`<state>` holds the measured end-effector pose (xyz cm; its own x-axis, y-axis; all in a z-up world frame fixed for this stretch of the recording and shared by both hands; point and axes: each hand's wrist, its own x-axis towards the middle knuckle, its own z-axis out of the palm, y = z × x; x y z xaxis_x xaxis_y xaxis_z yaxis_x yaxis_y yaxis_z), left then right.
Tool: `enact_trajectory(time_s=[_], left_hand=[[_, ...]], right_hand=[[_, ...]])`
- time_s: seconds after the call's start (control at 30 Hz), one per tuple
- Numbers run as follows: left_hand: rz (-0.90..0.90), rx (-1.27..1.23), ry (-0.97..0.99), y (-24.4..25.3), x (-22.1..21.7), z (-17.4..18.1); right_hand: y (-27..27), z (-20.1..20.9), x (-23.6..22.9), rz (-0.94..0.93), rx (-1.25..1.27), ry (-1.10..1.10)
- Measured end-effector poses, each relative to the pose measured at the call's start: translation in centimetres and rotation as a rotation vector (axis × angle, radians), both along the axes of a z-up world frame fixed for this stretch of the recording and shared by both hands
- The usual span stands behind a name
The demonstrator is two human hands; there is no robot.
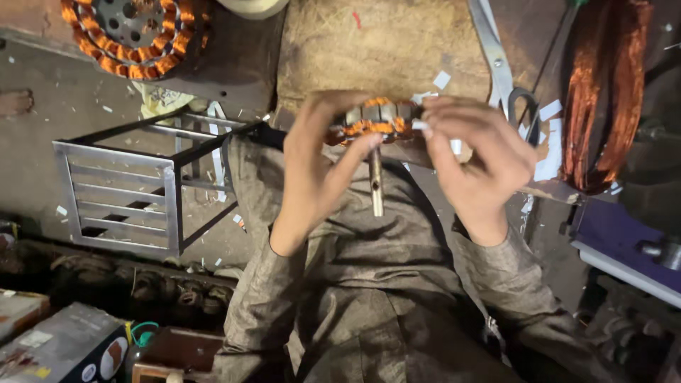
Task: The person assembles a motor stator by inserting small white insulating pieces into the slots of a copper-wound core. They use their hands to place the pieces and a metal rod to push them into position. The person works on one stator at a time, occasionally setting it down and picking up another.
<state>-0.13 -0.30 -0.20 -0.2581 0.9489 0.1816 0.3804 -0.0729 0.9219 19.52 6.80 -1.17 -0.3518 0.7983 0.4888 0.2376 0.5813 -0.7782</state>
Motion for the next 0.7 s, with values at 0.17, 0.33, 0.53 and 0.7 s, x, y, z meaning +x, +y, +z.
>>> enact_trajectory(time_s=[0.17, 0.33, 0.53, 0.7], left_hand=[[-0.045, 0.035, -0.053, -1.1, 0.4, -0.8], [-0.114, 0.057, -0.067, -1.6, 0.1, -0.8], [-0.045, -0.051, -0.105, -1.9, 0.9, -0.2], [-0.048, -0.033, -0.140, -1.6, 0.8, -0.4]], right_hand=[[-0.7, 1.6, 0.1, 0.167, 0.174, -0.121], [-1.6, 2.8, 0.4, 0.183, 0.194, -0.221], [-1.0, 2.0, 0.5, 0.206, 0.144, -0.116], [-1.0, 0.9, 0.8, 0.203, 0.144, -0.068]])
